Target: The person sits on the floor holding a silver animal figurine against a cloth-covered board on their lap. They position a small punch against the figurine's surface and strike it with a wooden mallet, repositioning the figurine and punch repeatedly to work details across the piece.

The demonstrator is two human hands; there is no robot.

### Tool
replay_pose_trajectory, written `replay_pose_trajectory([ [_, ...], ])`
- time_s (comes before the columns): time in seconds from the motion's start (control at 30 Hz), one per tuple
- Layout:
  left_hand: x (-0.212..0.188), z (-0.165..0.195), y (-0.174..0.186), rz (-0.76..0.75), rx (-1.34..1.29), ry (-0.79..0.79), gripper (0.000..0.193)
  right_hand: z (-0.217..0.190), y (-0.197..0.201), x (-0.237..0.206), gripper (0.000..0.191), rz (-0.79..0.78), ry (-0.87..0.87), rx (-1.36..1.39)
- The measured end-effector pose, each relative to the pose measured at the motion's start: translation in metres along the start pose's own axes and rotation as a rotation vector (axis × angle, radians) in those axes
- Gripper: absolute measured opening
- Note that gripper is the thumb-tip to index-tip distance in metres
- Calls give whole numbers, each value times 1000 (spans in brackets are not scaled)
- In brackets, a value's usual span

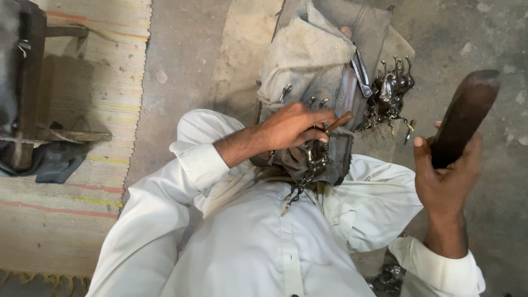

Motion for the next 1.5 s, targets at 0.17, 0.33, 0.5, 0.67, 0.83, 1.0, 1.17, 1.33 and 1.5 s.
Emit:
replay_pose_trajectory([
  [0.17, 6, 8, -7, -35, 79, -174, 30, -13, 0, -17, 35, -53, 257, -410],
  [0.33, 23, 7, -19, -180, 78, -187, 32, -5, -5, -38, 51, -45, 191, -440],
  [0.5, 29, 19, -23, -255, 116, -320, 35, 14, -10, -68, 42, -60, 38, -390],
  [0.67, 34, 18, -34, -378, 174, -299, 32, 29, -15, -91, 38, -18, -60, -354],
  [0.83, 34, 24, -38, -441, 184, -351, 27, 36, -18, -111, 34, 174, -179, -12],
  [1.0, 33, 29, -33, -445, 153, -382, 26, 17, -22, -117, 31, 217, -30, -128],
  [1.17, 30, 26, -27, -438, 166, -323, 24, 27, -29, -112, 40, 30, -100, -367],
  [1.33, 20, 13, -12, -324, -9, -166, 28, 49, -21, -106, 38, 69, -202, -92],
  [1.5, 12, 10, -4, -198, -21, -241, 33, 52, -20, -87, 36, 224, -141, 287],
])
Point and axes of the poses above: each hand's wrist, its own x-axis towards the middle knuckle, its own y-axis out of the back of the hand, z = x × y, the point moved 8 cm from there along x, towards the middle knuckle
